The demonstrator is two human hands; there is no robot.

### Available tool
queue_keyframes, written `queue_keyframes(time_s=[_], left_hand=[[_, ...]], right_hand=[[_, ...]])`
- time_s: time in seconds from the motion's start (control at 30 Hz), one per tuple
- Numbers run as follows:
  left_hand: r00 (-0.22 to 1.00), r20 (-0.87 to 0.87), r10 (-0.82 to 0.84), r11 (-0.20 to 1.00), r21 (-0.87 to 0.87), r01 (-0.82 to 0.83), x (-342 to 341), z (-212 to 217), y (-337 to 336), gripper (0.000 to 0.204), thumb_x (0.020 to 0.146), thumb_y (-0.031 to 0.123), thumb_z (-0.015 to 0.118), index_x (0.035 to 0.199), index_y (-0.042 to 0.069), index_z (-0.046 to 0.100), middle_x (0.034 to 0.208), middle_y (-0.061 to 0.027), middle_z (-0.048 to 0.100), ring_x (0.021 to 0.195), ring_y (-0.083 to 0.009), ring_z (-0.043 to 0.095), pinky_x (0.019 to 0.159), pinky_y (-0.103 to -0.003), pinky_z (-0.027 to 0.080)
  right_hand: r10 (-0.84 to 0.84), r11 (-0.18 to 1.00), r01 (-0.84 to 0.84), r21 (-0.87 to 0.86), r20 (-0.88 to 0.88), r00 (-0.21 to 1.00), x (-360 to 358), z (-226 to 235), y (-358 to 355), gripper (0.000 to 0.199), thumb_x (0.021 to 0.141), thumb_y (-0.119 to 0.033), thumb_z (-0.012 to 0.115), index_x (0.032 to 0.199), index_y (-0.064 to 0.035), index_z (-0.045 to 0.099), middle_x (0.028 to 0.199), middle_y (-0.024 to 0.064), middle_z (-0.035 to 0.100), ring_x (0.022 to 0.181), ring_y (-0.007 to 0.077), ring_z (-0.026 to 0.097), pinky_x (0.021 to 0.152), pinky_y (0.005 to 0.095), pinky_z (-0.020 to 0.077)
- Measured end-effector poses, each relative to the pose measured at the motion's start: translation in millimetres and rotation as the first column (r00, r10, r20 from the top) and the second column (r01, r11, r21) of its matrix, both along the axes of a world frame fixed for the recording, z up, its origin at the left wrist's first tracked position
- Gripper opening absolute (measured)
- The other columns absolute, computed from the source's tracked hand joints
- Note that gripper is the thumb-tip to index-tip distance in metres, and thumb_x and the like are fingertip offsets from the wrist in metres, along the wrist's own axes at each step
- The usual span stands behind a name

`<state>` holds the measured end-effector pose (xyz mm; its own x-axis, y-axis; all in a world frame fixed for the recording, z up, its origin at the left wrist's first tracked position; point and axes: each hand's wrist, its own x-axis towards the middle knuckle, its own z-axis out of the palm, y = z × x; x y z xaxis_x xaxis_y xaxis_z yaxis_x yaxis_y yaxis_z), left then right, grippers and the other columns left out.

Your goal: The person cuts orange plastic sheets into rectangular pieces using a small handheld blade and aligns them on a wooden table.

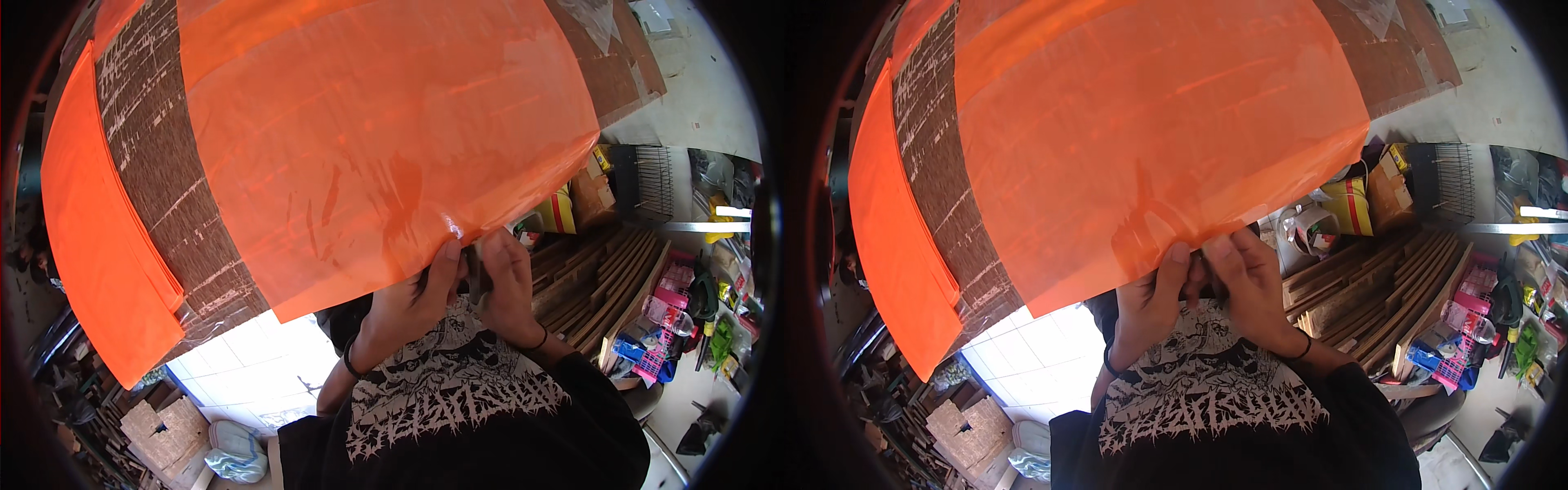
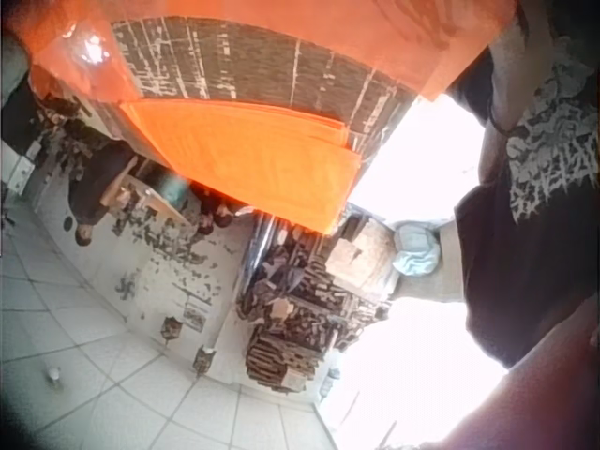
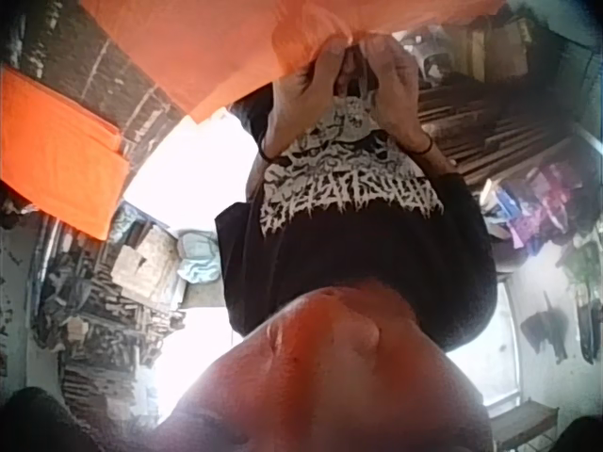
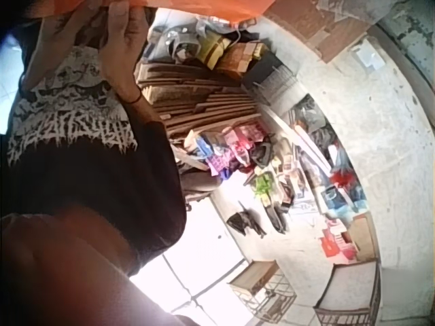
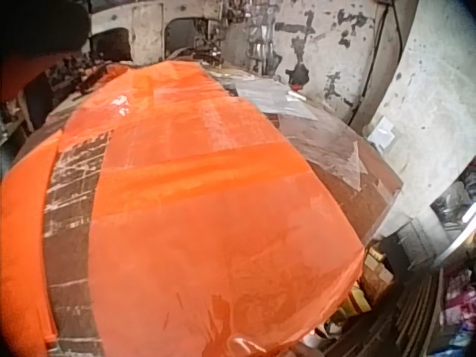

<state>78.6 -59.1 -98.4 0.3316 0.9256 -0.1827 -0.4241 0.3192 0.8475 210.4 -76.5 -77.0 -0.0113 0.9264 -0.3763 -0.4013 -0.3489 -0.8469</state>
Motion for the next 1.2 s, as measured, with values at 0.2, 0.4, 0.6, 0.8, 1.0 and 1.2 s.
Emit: queue_keyframes(time_s=[0.2,0.4,0.6,0.8,1.0,1.2], left_hand=[[0.976,-0.112,0.187,0.977,0.120,-0.174,-18.4,0.9,-17.8,0.015,0.097,0.007,0.051,0.099,-0.004,0.061,0.076,-0.0028,0.059,0.066,-0.0086,0.055,0.062,-0.025,0.045],[0.954,0.040,0.297,0.953,0.045,-0.298,-52.4,28.9,-22.5,0.018,0.097,0.013,0.050,0.103,-0.002,0.060,0.075,-0.0070,0.060,0.067,-0.0139,0.057,0.060,-0.028,0.046],[0.677,0.263,0.687,0.700,0.010,-0.714,-33.7,27.5,-26.8,0.064,0.093,0.040,0.057,0.130,-0.009,0.038,0.127,-0.0218,0.050,0.114,-0.0352,0.054,0.084,-0.049,0.054],[0.829,-0.074,0.554,0.830,0.119,-0.544,-34.4,39.6,-26.1,0.025,0.094,0.015,0.051,0.108,-0.005,0.051,0.102,-0.0176,0.061,0.072,-0.0261,0.063,0.068,-0.043,0.053],[0.668,0.102,0.737,0.668,0.040,-0.743,-47.4,45.5,-38.1,0.020,0.094,0.010,0.049,0.108,-0.002,0.057,0.112,-0.0142,0.062,0.105,-0.0250,0.058,0.092,-0.040,0.046],[0.925,0.093,0.368,0.927,-0.112,-0.358,-28.5,34.9,-50.2,0.034,0.098,0.015,0.047,0.130,0.003,0.044,0.123,-0.0115,0.054,0.114,-0.0260,0.054,0.091,-0.038,0.049]], right_hand=[[-0.362,0.912,0.037,0.408,0.760,0.540,71.2,-18.3,2.6,0.027,0.100,-0.020,0.049,0.121,-0.0040,0.044,0.113,0.0074,0.053,0.090,0.0081,0.053,0.063,0.0191,0.0470],[-0.397,0.917,0.361,0.167,0.312,0.863,100.5,34.9,44.3,0.021,0.090,-0.013,0.063,0.108,-0.0073,0.054,0.075,-0.0037,0.057,0.045,0.0015,0.043,0.037,0.0164,0.0281],[-0.129,0.991,0.111,0.068,0.365,0.922,57.4,50.6,51.4,0.030,0.080,-0.003,0.071,0.104,-0.0055,0.053,0.079,-0.0037,0.054,0.058,0.0012,0.050,0.048,0.0161,0.0370],[0.021,0.988,-0.070,0.140,0.321,0.947,66.8,51.4,54.5,0.029,0.080,-0.004,0.072,0.100,-0.0054,0.051,0.085,-0.0029,0.052,0.077,0.0039,0.052,0.066,0.0210,0.0438],[-0.080,0.977,-0.070,0.202,0.650,0.756,81.8,70.2,149.2,0.025,0.083,-0.017,0.072,0.097,-0.0042,0.056,0.073,-0.0030,0.053,0.057,0.0043,0.048,0.050,0.0216,0.0391],[-0.039,0.933,-0.246,0.261,0.755,0.654,89.3,69.4,248.5,0.027,0.085,-0.028,0.071,0.097,-0.0045,0.064,0.070,-0.0036,0.053,0.057,0.0032,0.044,0.047,0.0221,0.0331]])
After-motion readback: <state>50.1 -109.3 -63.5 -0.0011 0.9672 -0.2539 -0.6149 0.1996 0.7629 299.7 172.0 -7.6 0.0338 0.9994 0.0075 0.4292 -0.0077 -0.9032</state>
